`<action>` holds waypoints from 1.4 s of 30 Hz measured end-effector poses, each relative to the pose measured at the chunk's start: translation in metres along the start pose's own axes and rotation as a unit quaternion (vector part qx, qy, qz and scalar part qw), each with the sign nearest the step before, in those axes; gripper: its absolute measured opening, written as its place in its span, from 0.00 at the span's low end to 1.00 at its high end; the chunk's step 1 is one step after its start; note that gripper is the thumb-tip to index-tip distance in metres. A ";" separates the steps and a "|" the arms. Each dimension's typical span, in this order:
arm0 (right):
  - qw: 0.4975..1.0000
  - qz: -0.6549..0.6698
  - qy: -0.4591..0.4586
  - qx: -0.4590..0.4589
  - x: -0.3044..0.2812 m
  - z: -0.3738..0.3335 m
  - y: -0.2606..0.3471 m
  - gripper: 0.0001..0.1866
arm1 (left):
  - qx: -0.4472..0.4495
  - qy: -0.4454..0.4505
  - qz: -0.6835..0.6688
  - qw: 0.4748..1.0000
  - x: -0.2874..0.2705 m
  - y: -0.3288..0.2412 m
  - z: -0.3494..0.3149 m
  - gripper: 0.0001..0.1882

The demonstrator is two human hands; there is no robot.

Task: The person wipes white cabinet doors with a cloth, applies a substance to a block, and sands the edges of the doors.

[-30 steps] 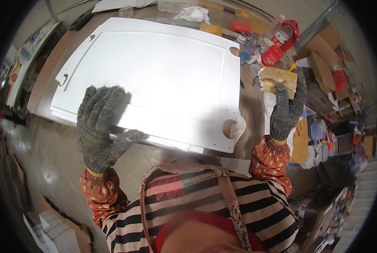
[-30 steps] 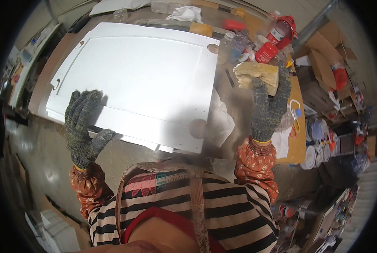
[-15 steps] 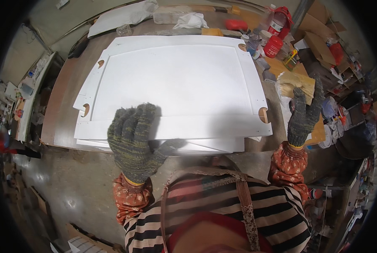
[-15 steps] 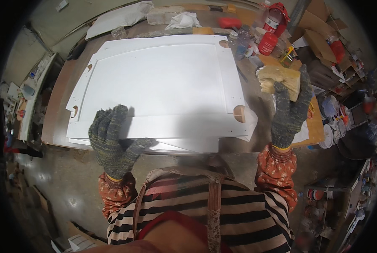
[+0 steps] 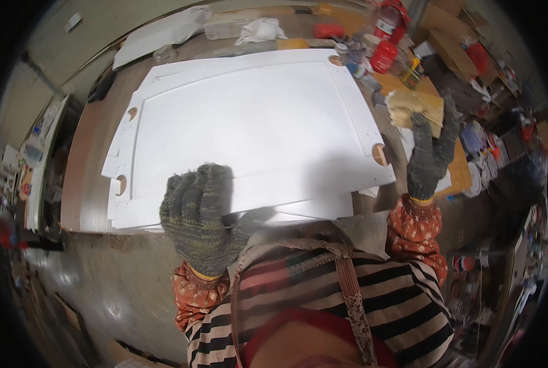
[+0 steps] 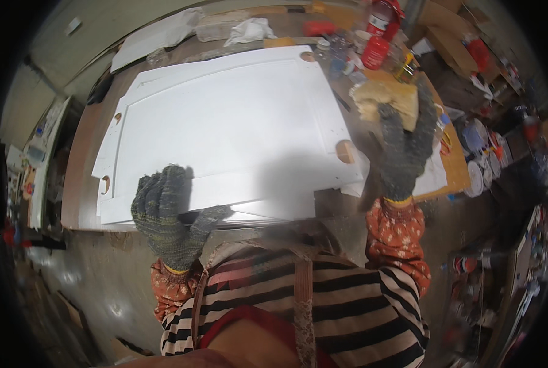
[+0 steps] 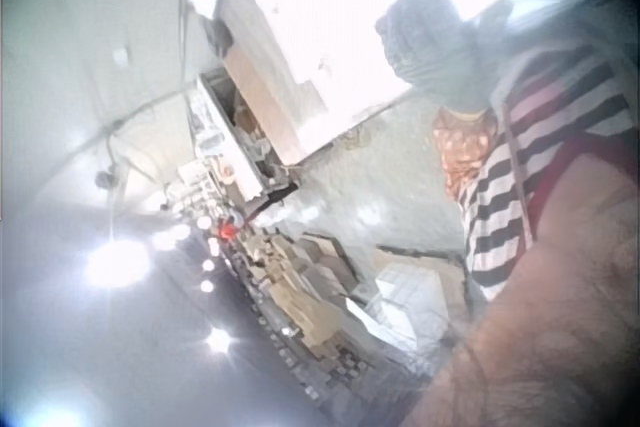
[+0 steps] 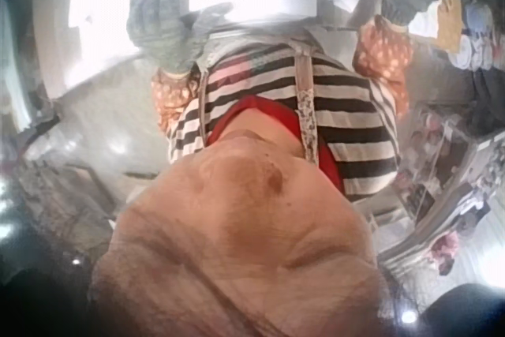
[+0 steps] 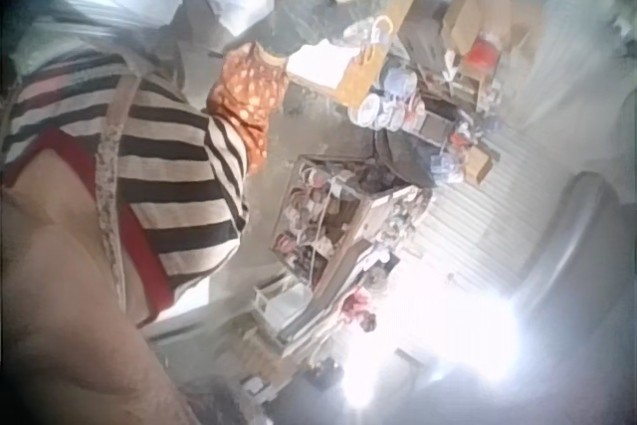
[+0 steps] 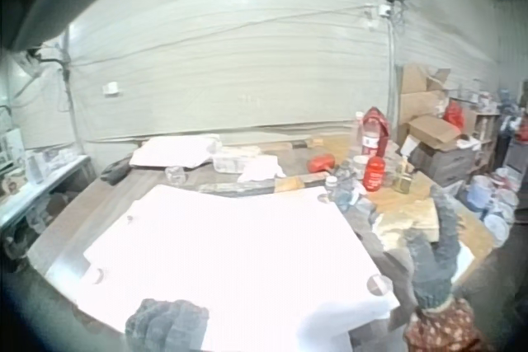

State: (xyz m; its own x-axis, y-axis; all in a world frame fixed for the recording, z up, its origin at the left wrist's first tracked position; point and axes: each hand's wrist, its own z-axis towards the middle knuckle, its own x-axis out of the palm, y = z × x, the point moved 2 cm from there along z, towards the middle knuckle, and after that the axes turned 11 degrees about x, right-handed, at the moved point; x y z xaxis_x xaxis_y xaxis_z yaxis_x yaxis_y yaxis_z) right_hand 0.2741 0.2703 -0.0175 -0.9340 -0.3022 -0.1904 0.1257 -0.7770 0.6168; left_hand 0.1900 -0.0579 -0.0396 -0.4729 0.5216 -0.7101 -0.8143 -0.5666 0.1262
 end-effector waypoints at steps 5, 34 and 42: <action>0.995 -0.070 -0.010 -0.067 -0.002 0.005 -0.018 0.23 | 0.001 0.012 -0.013 1.000 0.000 -0.003 0.006 0.40; 0.990 -0.045 -0.131 -0.040 0.021 0.011 -0.050 0.18 | -0.042 0.030 0.014 0.999 0.001 -0.005 0.011 0.29; 0.987 0.077 -0.131 0.042 0.024 0.017 -0.047 0.19 | -0.034 0.002 0.033 0.999 -0.001 -0.021 0.011 0.23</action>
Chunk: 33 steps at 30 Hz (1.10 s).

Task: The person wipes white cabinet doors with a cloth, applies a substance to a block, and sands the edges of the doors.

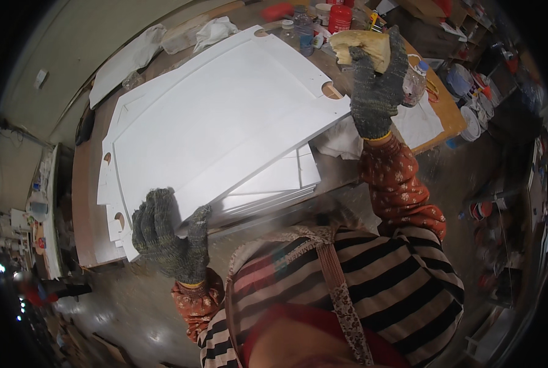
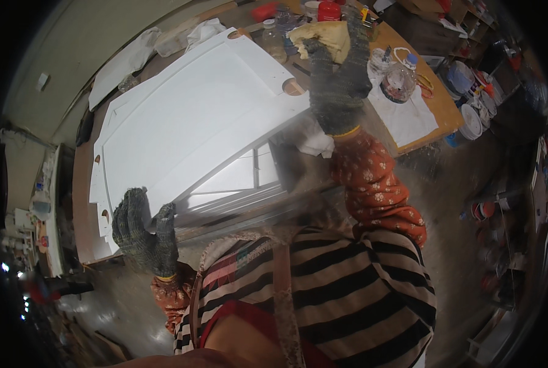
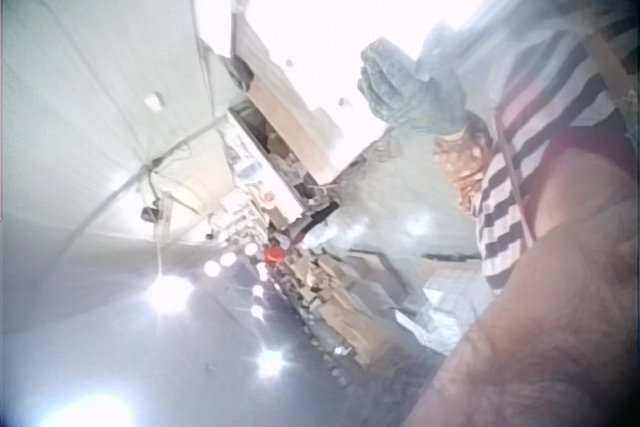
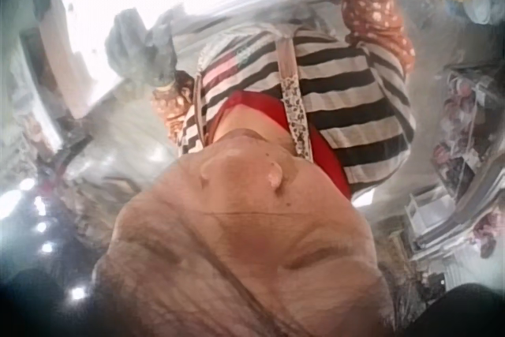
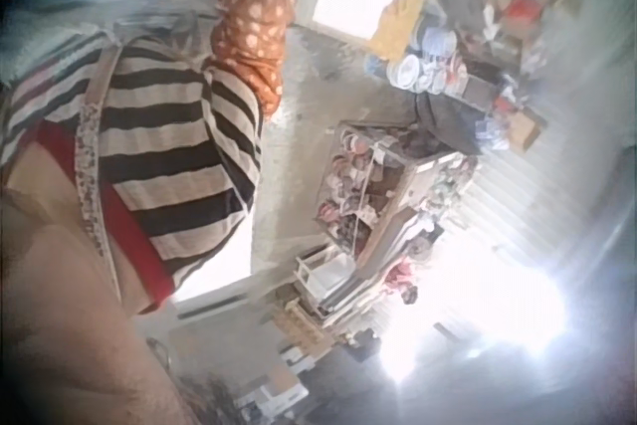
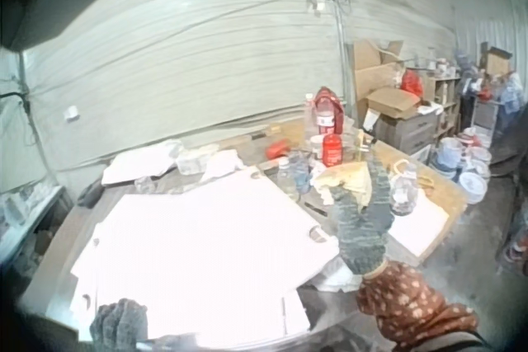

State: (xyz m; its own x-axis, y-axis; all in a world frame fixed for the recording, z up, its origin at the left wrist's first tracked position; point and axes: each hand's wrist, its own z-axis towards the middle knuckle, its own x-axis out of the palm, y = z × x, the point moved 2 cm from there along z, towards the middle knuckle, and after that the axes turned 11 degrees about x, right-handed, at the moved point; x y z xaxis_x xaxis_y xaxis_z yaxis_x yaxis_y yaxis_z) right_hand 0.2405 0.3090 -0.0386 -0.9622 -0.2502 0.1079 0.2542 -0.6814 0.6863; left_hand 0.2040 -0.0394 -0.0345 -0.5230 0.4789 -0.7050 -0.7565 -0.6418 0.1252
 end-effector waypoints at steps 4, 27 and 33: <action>0.999 0.001 0.033 -0.019 -0.011 0.001 -0.016 0.21 | -0.027 -0.037 -0.096 0.994 -0.006 0.019 -0.009 0.18; 0.984 -0.169 0.001 -0.050 0.015 0.038 -0.041 0.32 | -0.464 -0.198 -0.443 0.742 0.000 0.055 -0.174 0.14; 0.996 -0.053 0.016 -0.076 0.017 0.044 -0.044 0.24 | -0.419 -0.207 -0.478 0.743 -0.028 0.042 -0.142 0.19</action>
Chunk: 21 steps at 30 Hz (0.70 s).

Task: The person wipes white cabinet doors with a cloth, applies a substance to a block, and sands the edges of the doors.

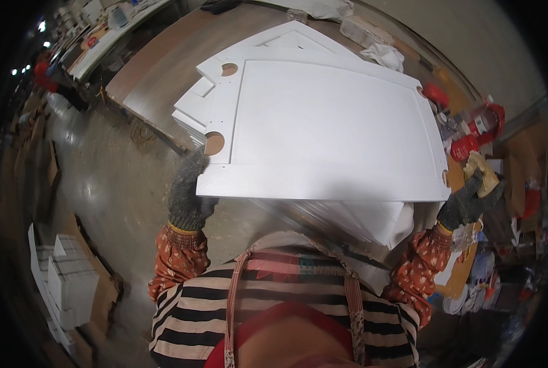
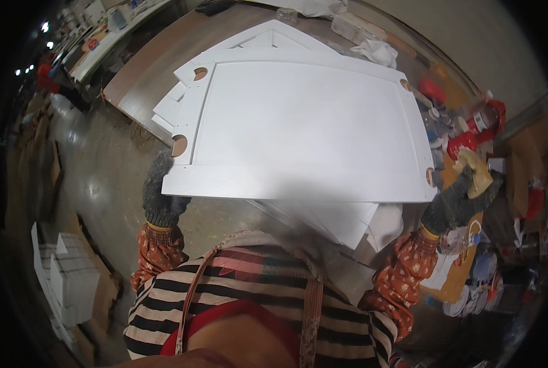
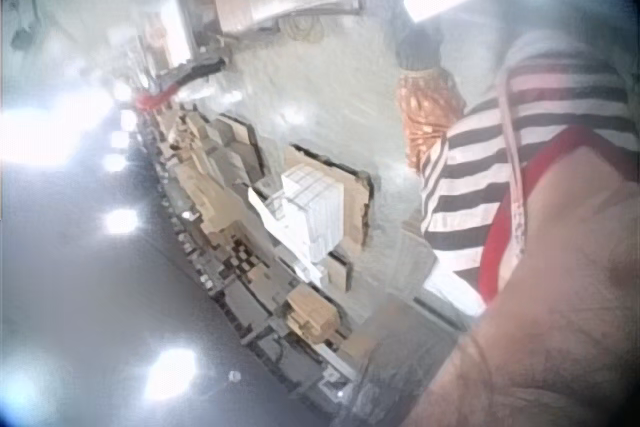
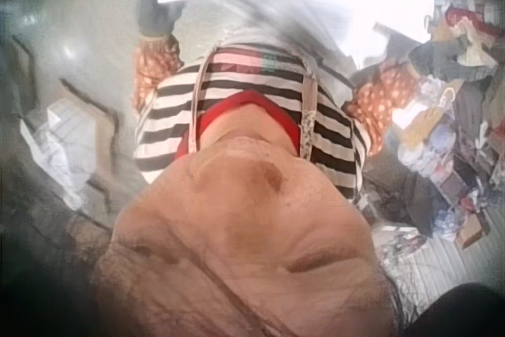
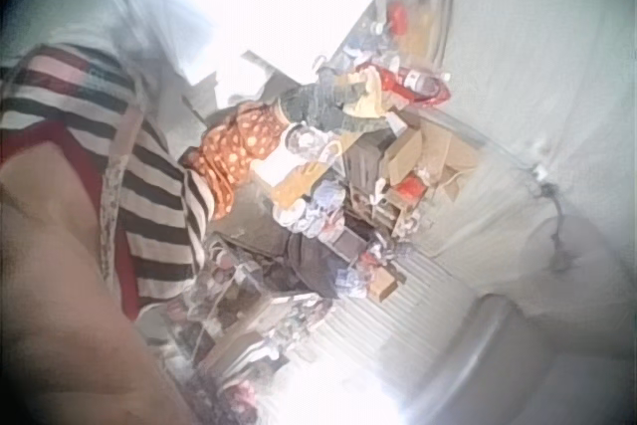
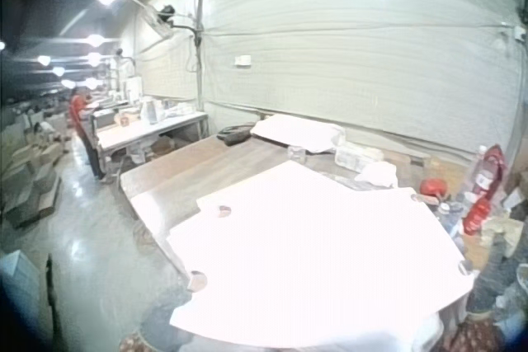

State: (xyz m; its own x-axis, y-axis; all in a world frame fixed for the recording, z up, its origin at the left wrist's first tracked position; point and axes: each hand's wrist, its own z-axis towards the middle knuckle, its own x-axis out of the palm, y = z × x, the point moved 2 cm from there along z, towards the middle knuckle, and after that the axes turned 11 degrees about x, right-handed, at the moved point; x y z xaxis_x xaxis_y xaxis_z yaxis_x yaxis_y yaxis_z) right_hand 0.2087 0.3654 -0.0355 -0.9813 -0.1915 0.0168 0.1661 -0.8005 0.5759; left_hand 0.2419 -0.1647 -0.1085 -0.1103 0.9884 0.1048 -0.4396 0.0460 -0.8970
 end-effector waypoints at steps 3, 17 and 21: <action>0.999 -0.019 -0.039 -0.029 -0.009 -0.001 0.017 0.19 | 0.361 0.049 0.393 0.844 0.004 -0.012 -0.015 0.24; 0.999 -0.011 0.033 0.009 -0.006 0.009 0.015 0.33 | 0.081 0.116 -0.128 0.982 -0.003 -0.004 -0.048 0.17; 0.996 -0.054 0.039 -0.052 -0.007 0.007 0.032 0.23 | -0.143 0.067 -0.393 0.906 0.013 -0.033 -0.052 0.25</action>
State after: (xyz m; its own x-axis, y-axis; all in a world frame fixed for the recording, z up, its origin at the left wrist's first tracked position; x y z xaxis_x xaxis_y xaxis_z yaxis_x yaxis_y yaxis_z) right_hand 0.2198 0.3452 -0.0121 -0.9841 -0.1420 -0.1068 0.0735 -0.8725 0.4830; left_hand 0.3010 -0.1456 -0.1001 0.2539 0.6416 0.7238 -0.0836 0.7600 -0.6445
